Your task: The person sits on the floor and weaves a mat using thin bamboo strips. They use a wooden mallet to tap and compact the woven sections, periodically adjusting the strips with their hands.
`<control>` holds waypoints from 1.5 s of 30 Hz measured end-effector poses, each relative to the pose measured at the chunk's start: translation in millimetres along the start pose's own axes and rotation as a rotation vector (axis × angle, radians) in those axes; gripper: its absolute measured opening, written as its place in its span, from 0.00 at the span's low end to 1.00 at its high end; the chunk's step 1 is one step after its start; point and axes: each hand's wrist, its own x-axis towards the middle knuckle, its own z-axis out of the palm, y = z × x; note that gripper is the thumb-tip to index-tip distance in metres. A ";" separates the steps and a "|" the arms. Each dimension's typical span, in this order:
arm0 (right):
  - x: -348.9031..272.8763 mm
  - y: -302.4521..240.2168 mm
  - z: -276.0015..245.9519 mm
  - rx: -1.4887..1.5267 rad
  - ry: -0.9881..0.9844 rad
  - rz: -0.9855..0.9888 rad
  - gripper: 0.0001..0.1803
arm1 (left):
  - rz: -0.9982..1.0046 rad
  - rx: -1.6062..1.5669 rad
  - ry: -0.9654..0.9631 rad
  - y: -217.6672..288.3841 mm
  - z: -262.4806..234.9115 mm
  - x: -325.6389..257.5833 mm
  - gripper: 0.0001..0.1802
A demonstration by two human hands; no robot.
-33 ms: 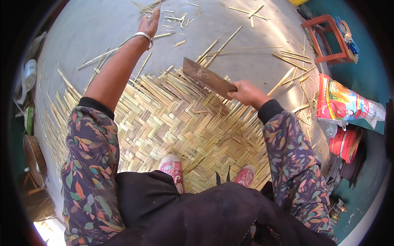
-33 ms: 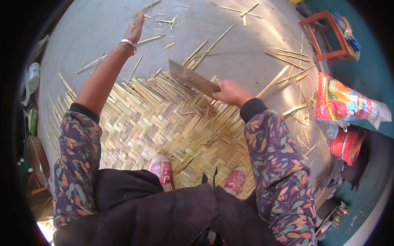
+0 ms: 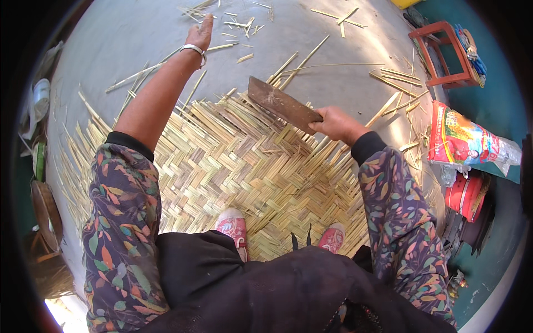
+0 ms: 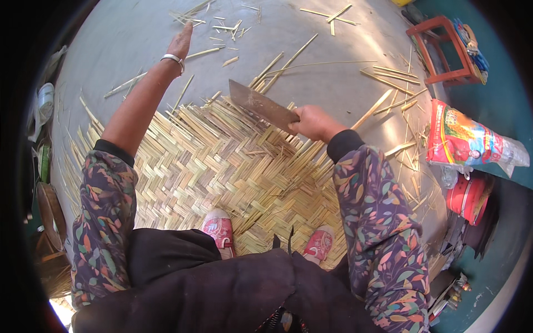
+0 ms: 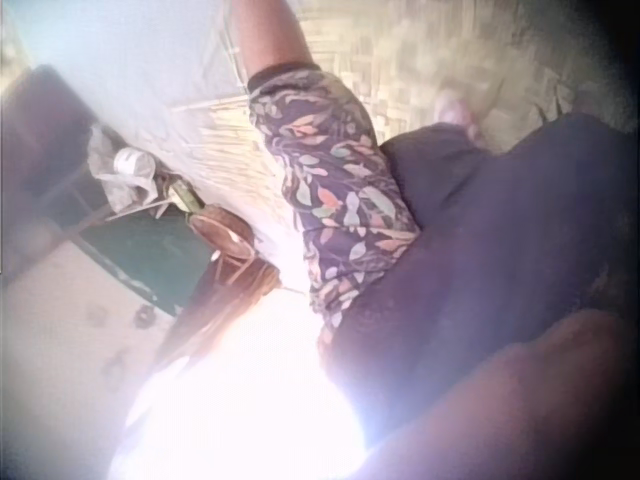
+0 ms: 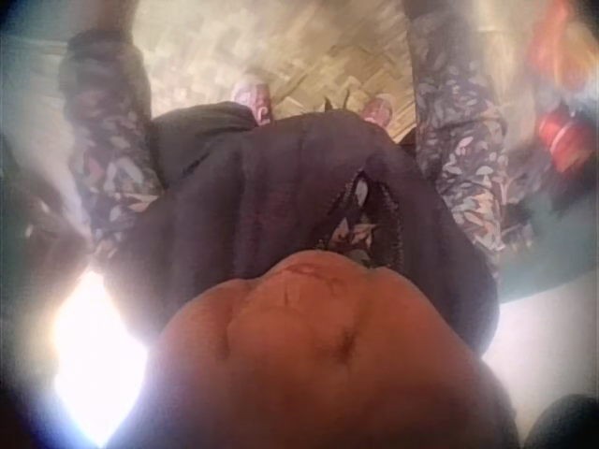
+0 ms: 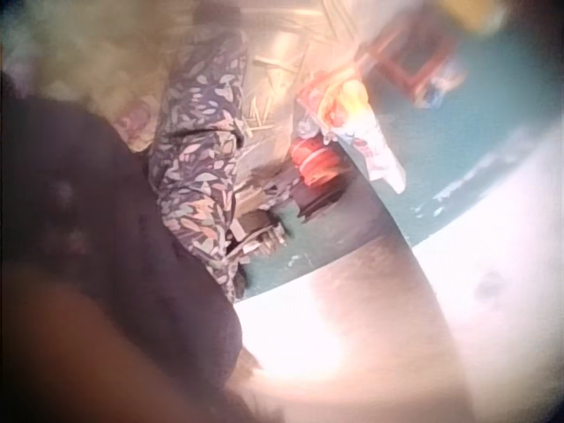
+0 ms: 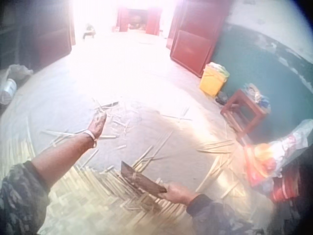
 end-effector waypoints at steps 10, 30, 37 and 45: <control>43.2 -42.2 -44.1 -0.035 -0.348 0.114 0.14 | -0.424 -0.221 -0.388 -6.9 -28.1 -48.0 0.40; -9.1 -123.1 -0.2 -0.621 -0.129 -0.232 0.09 | 0.179 0.596 -0.955 7.1 100.0 -95.8 0.27; -20.2 -121.7 12.1 -0.664 -0.034 -0.246 0.07 | 0.214 0.350 -0.853 2.7 103.4 -110.3 0.26; -16.9 -115.3 24.7 -0.674 -0.003 -0.265 0.07 | -0.187 0.076 -0.975 10.9 105.9 -117.9 0.18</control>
